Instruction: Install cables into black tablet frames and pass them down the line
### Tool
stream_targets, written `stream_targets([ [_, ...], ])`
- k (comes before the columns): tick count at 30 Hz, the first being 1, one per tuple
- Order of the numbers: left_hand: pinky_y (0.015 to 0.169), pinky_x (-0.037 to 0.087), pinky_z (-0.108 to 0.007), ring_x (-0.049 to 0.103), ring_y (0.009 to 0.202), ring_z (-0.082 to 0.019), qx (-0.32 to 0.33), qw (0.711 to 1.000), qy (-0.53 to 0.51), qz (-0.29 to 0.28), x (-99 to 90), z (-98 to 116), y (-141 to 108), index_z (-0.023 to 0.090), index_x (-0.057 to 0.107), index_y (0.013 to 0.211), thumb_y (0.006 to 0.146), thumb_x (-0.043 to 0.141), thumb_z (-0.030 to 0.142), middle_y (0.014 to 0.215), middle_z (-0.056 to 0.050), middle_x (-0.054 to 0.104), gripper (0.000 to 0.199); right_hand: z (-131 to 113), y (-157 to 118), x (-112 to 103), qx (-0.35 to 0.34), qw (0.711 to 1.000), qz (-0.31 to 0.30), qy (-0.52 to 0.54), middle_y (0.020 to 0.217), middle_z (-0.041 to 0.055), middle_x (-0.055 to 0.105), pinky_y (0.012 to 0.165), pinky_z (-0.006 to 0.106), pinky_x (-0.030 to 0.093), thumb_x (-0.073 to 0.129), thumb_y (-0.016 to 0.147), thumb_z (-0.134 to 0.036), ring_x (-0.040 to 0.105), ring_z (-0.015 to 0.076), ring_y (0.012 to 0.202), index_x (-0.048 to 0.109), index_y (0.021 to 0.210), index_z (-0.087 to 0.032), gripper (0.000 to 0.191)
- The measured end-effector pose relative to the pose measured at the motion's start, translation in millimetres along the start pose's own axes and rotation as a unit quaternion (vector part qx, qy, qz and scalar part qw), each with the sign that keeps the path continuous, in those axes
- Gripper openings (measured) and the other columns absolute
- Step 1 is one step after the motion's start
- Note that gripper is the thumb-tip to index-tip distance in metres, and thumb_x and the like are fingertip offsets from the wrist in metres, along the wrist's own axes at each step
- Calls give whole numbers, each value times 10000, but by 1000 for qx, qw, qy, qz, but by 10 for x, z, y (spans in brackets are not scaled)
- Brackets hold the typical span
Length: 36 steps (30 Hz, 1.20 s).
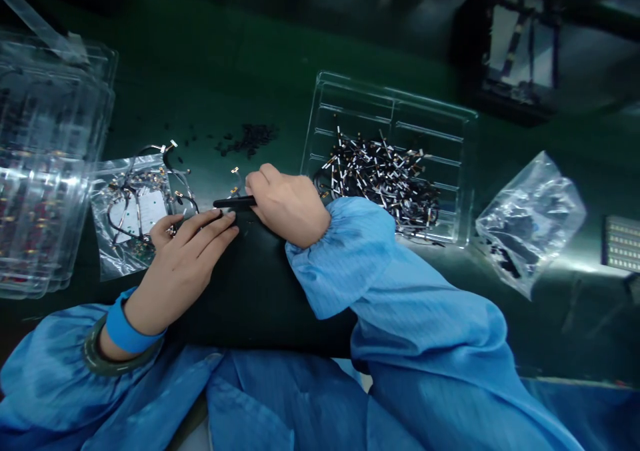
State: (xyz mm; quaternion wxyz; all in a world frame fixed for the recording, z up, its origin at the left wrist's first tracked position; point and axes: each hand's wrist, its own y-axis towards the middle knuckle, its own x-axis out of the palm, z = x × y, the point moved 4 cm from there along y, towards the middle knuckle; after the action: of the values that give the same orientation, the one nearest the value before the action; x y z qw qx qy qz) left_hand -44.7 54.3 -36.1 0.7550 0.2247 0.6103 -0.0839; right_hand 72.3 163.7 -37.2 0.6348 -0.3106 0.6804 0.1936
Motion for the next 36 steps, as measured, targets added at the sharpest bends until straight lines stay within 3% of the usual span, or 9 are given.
stream_targets([
  [3, 954, 305, -494, 554, 1172, -276, 4, 1000, -20, -3, 8, -10, -21, 119, 575, 1154, 862, 362, -53, 1222, -98, 649, 400, 47, 8, -19, 26, 999, 8, 21, 995, 90, 645, 569, 272, 304, 467, 885, -217, 580, 189, 798, 644, 1020, -153, 232],
  [8, 968, 313, -478, 548, 1179, -260, -14, 999, -28, 8, -11, -6, -12, 133, 590, 1137, 894, 407, 10, 1214, -118, 637, 328, 204, -22, -75, 69, 993, 71, 58, 1023, 92, 638, 626, 287, 378, 459, 870, -191, 592, 209, 851, 633, 1053, -158, 255],
  [12, 960, 343, -477, 524, 1205, -271, -35, 999, -14, -2, -25, 30, 57, 128, 564, 1201, 915, 464, 106, 1287, -139, 593, 304, 301, -46, -80, 33, 991, 79, 102, 995, 72, 642, 679, 293, 416, 500, 856, -202, 595, 206, 896, 637, 1034, -165, 228],
  [17, 923, 375, -510, 492, 1237, -318, -49, 998, 12, -35, 15, 96, 178, 84, 515, 1282, 932, 448, 172, 1374, -171, 521, 366, 272, -26, -52, -23, 995, 62, 74, 1036, 64, 640, 594, 275, 366, 489, 871, -243, 581, 190, 820, 639, 1070, -207, 252],
  [24, 916, 392, -536, 482, 1250, -333, -44, 997, 11, -62, 90, 119, 255, 79, 527, 1286, 947, 427, 222, 1366, -161, 533, 381, 221, -6, -45, -20, 999, 25, 20, 997, 75, 626, 530, 273, 271, 443, 897, -229, 548, 168, 728, 654, 976, -184, 230],
  [30, 958, 374, -534, 513, 1215, -307, -20, 998, 5, -53, 73, 122, 184, 97, 565, 1241, 949, 437, 211, 1322, -147, 573, 339, 163, -33, -22, -46, 995, 82, 34, 984, 75, 639, 543, 273, 289, 401, 944, -268, 562, 166, 771, 644, 982, -167, 266],
  [36, 974, 359, -539, 512, 1219, -297, -22, 998, -1, -59, 84, 116, 164, 107, 559, 1243, 953, 434, 205, 1321, -127, 580, 331, 142, -46, -9, -67, 993, 90, 30, 979, 74, 653, 556, 272, 319, 382, 941, -226, 579, 158, 786, 644, 991, -159, 274],
])
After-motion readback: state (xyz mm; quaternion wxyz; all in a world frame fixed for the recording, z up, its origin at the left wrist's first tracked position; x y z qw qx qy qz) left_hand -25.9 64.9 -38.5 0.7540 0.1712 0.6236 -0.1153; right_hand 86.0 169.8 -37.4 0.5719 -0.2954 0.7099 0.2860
